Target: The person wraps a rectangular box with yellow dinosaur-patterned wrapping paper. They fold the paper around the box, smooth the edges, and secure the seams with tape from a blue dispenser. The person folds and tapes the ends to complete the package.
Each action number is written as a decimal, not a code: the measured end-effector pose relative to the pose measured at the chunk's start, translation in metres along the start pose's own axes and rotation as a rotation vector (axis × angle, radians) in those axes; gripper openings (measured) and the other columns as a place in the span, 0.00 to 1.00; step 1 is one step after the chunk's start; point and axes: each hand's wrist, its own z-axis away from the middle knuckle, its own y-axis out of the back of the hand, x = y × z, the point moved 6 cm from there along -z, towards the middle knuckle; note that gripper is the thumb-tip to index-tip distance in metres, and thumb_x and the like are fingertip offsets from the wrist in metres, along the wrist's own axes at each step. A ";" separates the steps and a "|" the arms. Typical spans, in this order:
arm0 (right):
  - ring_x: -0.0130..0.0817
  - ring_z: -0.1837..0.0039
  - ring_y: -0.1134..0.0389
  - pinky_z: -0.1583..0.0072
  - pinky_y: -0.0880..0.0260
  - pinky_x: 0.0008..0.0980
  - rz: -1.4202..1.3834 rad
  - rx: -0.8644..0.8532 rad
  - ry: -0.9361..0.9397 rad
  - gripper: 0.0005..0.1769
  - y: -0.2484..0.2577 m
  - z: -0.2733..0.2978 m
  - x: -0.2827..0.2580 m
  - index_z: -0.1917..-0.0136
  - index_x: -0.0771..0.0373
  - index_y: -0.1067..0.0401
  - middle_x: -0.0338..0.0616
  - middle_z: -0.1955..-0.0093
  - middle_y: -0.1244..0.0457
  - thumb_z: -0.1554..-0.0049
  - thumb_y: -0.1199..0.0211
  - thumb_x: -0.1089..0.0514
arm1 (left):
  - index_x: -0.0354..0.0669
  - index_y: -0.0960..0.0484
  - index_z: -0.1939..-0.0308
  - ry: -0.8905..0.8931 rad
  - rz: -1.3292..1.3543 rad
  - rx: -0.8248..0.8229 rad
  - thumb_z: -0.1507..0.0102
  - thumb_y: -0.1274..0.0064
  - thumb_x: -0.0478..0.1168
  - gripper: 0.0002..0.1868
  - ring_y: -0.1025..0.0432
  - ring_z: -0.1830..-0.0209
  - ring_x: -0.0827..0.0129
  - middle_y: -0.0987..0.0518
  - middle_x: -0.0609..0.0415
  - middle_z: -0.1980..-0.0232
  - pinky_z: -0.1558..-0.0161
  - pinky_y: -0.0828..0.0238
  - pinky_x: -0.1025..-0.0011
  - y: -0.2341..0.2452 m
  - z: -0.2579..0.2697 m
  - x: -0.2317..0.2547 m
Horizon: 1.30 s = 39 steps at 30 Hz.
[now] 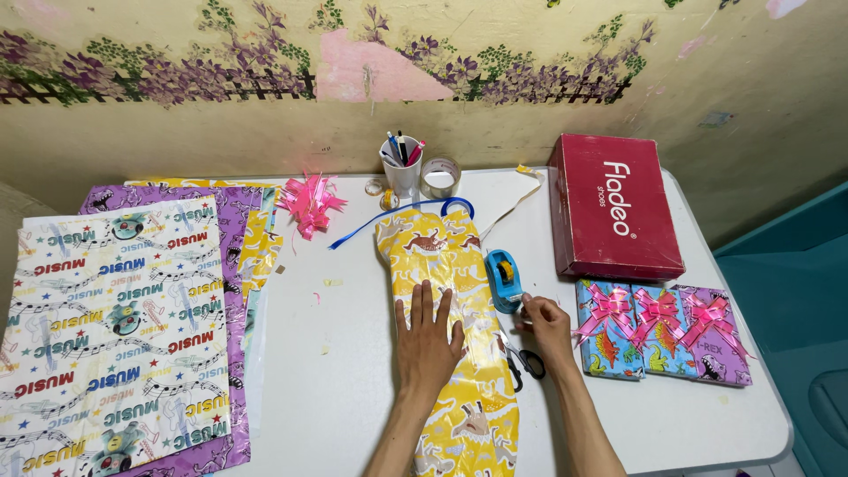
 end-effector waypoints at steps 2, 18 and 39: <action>0.29 0.67 0.36 0.62 0.29 0.31 0.048 0.015 -0.108 0.21 0.004 0.004 0.006 0.61 0.66 0.26 0.42 0.65 0.37 0.40 0.36 0.46 | 0.44 0.33 0.28 -0.001 0.000 0.001 0.34 0.59 0.53 0.32 0.51 0.21 0.54 0.41 0.38 0.23 0.25 0.65 0.47 0.000 0.001 0.000; 0.24 0.65 0.33 0.66 0.32 0.26 0.119 -0.057 -0.070 0.19 0.001 -0.005 0.031 0.56 0.66 0.24 0.43 0.61 0.30 0.38 0.41 0.47 | 0.44 0.35 0.28 -0.006 -0.041 -0.006 0.34 0.60 0.53 0.33 0.53 0.20 0.55 0.42 0.39 0.23 0.25 0.66 0.46 -0.004 -0.001 0.000; 0.22 0.70 0.40 0.67 0.42 0.22 0.187 -0.127 -0.209 0.18 0.012 0.001 0.024 0.56 0.67 0.23 0.40 0.66 0.31 0.38 0.40 0.48 | 0.48 0.26 0.35 -0.071 0.004 0.084 0.35 0.53 0.50 0.26 0.44 0.27 0.52 0.34 0.39 0.30 0.29 0.56 0.47 0.012 0.002 0.008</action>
